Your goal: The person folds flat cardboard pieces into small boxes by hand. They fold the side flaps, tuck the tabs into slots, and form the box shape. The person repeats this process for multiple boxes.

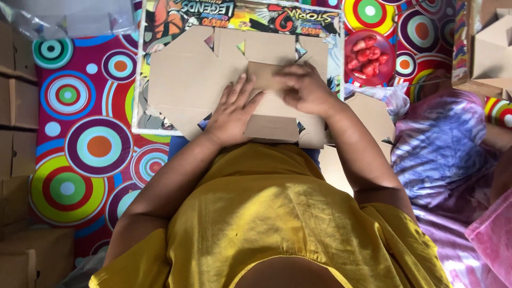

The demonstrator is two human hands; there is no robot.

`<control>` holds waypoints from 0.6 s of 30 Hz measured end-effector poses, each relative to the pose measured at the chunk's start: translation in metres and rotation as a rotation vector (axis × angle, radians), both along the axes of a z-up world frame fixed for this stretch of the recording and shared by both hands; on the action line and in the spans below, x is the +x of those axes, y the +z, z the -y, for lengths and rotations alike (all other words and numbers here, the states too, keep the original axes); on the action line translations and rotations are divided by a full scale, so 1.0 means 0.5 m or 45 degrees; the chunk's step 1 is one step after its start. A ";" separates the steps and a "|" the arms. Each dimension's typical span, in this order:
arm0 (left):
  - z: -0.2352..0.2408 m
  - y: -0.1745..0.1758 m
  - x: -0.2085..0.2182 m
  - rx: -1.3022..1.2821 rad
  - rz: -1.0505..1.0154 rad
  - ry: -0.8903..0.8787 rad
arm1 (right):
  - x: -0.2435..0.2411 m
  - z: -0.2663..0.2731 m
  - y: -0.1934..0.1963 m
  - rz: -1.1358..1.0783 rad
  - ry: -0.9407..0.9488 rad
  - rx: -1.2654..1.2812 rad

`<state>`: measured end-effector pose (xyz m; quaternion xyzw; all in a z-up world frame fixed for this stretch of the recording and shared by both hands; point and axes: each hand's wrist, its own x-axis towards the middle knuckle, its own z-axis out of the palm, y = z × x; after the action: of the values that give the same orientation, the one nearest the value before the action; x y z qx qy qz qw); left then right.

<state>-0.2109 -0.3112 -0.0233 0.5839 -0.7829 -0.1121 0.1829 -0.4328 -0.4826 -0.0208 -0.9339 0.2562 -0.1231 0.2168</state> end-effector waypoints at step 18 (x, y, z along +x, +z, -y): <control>0.008 -0.030 0.014 0.041 0.110 -0.183 | -0.117 0.108 -0.051 0.924 -0.688 0.910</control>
<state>-0.2040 -0.3154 -0.0382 0.5334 -0.8281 -0.1123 0.1309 -0.4911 -0.5364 -0.0461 -0.6022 0.4206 -0.3923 0.5536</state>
